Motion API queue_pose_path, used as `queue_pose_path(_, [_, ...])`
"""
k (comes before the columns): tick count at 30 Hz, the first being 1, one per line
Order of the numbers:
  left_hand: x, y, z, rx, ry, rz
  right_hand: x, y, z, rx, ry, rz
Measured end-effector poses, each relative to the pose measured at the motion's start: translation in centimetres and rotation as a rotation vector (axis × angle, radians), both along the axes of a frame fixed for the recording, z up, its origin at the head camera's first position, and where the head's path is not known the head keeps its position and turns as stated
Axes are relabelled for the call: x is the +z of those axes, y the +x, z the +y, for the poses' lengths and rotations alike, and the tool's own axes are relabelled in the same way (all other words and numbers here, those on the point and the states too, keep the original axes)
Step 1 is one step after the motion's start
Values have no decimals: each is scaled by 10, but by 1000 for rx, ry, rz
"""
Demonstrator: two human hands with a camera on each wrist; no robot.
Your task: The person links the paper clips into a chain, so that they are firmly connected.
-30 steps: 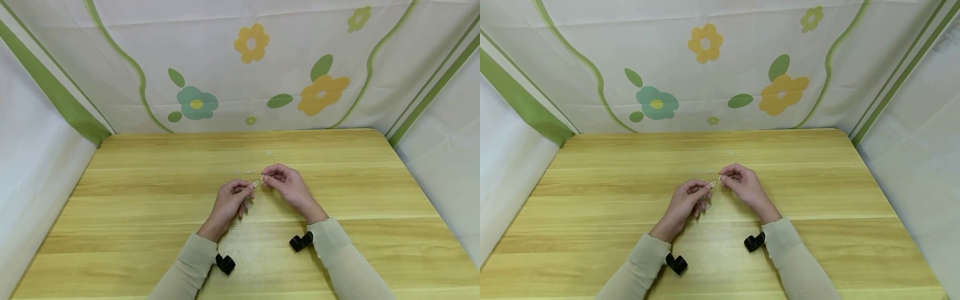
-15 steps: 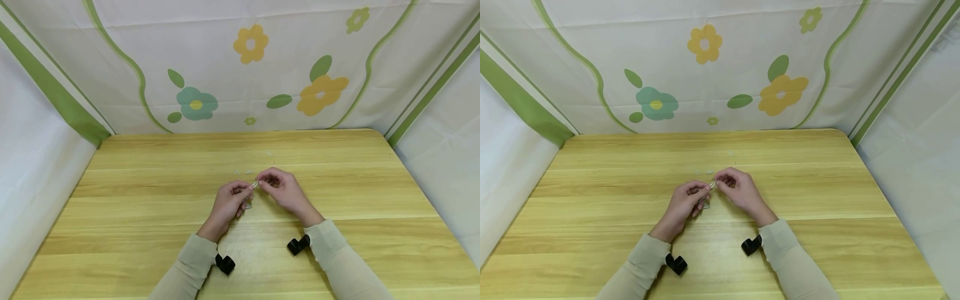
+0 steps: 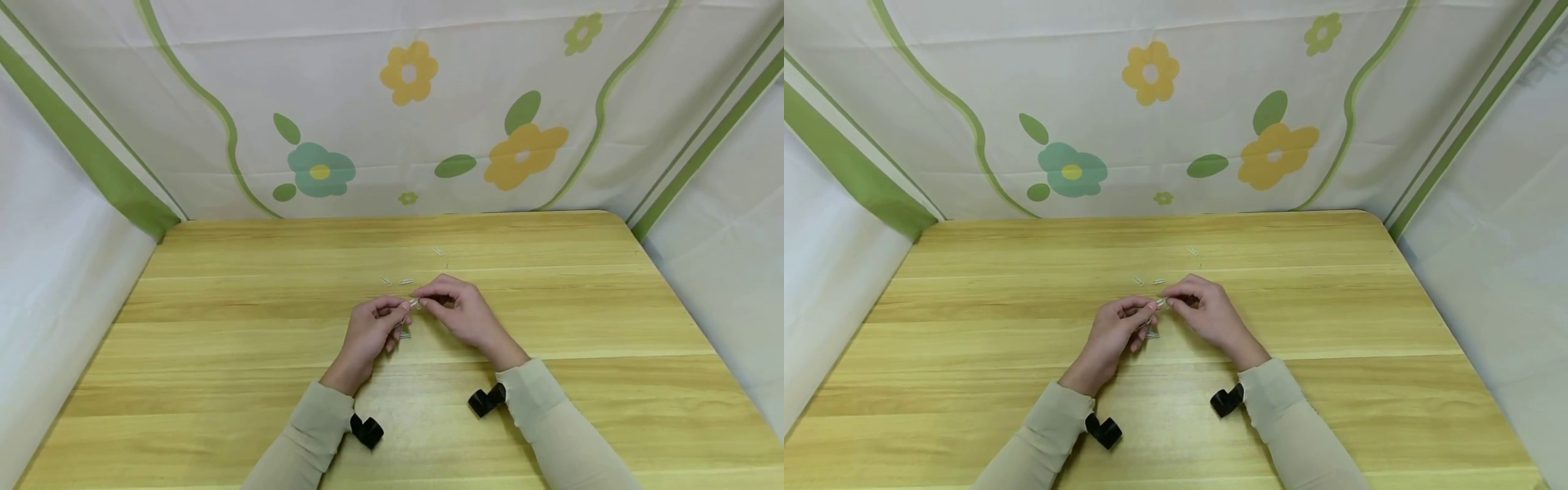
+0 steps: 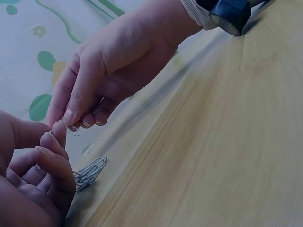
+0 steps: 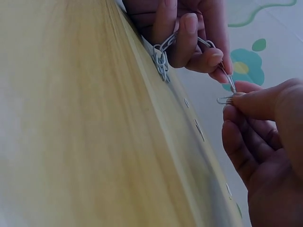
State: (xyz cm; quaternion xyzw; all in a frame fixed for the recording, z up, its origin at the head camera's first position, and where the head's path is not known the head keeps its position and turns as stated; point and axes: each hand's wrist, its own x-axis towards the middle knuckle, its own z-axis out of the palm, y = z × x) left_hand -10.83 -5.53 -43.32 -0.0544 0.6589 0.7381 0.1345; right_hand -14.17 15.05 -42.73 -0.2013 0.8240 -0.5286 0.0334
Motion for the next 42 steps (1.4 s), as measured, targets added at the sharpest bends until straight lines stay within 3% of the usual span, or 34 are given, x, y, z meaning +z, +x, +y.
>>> queue_pose_path(4, [2,0,0,7,22,-16,-1,0,0,1,17,-14])
queue_pose_path(12, [1,-3,2,26,57,-23,-8,-5,5,-16,-46,-165])
queue_pose_path(23, [-1,-2,3,25,-7,12,-9,-9,10,-101,-308,-328])
queue_pose_path(30, [-1,-1,3,0,-46,14,-10,-8,8,-112,-347,-346])
queue_pose_path(42, [-2,0,6,-74,-127,90,-9,-7,3,-65,-300,-315])
